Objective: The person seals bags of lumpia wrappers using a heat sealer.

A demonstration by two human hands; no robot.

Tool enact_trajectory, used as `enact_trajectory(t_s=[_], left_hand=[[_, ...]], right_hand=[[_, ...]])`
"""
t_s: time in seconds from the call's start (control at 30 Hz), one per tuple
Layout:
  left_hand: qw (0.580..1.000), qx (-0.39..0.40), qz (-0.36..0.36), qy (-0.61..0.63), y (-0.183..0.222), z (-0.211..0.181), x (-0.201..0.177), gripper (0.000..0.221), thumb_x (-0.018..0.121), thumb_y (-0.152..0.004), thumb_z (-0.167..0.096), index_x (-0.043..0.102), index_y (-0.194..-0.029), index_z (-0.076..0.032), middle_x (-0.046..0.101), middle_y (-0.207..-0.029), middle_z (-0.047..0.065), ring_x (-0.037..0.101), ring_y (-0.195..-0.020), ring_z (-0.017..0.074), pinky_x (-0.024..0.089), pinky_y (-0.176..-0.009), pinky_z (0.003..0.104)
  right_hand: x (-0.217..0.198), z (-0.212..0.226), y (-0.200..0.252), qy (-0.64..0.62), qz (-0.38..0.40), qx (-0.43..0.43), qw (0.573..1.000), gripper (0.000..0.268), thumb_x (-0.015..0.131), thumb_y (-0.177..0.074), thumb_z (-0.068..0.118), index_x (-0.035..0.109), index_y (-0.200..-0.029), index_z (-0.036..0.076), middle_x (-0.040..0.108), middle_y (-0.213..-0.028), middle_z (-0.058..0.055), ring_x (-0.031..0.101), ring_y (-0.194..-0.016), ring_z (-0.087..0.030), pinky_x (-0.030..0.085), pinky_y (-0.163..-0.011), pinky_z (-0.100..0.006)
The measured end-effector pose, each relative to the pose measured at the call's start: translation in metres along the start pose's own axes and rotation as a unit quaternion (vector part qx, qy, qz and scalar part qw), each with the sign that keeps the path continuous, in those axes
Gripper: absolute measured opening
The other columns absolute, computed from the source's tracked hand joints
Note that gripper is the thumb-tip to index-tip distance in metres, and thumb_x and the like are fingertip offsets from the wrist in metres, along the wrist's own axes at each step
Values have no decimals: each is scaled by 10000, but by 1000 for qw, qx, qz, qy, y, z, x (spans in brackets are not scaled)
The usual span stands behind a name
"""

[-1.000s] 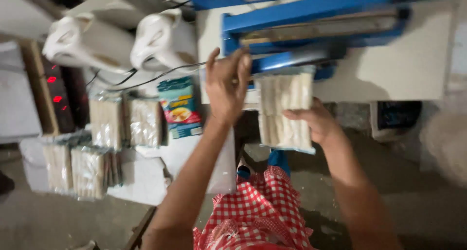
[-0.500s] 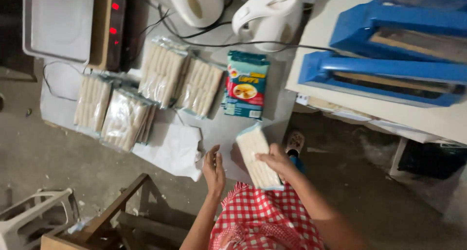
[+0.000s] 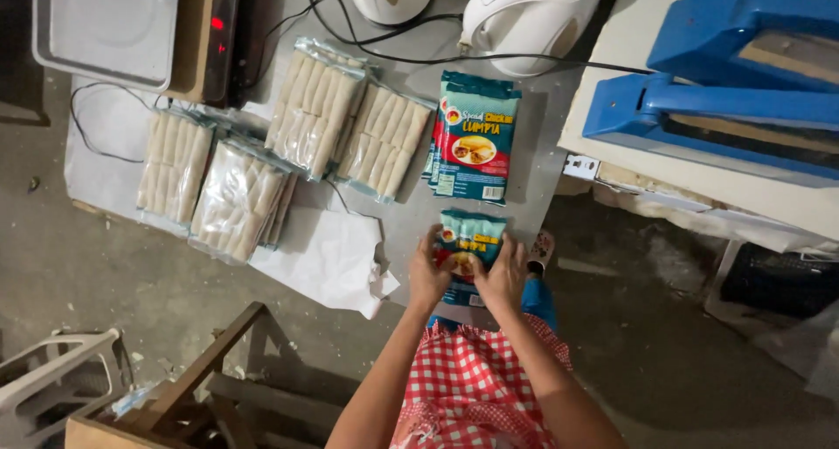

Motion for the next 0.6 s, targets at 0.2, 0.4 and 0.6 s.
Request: enact_trajectory(t_s=[0.2, 0.4, 0.6], left_hand=[[995, 46, 30, -78, -2, 3, 51, 759, 782, -721, 16, 569, -1406, -232, 698, -1167, 138, 689, -1098, 453, 550, -986, 540], [985, 166, -20, -31, -29, -53, 75, 562, 818, -752, -153, 671, -1289, -229, 715, -1045, 49, 754, -894, 336, 622, -737, 427], [822, 381, -95, -413, -91, -111, 77, 435, 732, -812, -264, 684, -1244, -273, 239, -1718, 141, 180, -1588, 429, 101, -1195, 737]], right_hand=[[25, -70, 12, -451, -172, 165, 860, 686, 956, -636, 35, 611, -1221, -63, 626, -1091, -196, 625, -1030, -308, 505, -965, -400], [-21, -86, -14, -443, -98, 174, 874, 994, 892, -819, 250, 304, -1561, -52, 430, -1482, -368, 479, -1359, -457, 440, -1113, -544], [-31, -56, -26, -493, -95, 130, 855, 691, 864, -804, 74, 538, -1413, 81, 652, -1225, -210, 672, -1109, -368, 570, -934, -490]])
Point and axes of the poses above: each hand's wrist, its own y-axis away from the middle knuckle, its own x-axis out of the palm, z = x × y, the point moved 3 cm from there along -y, towards the middle knuckle
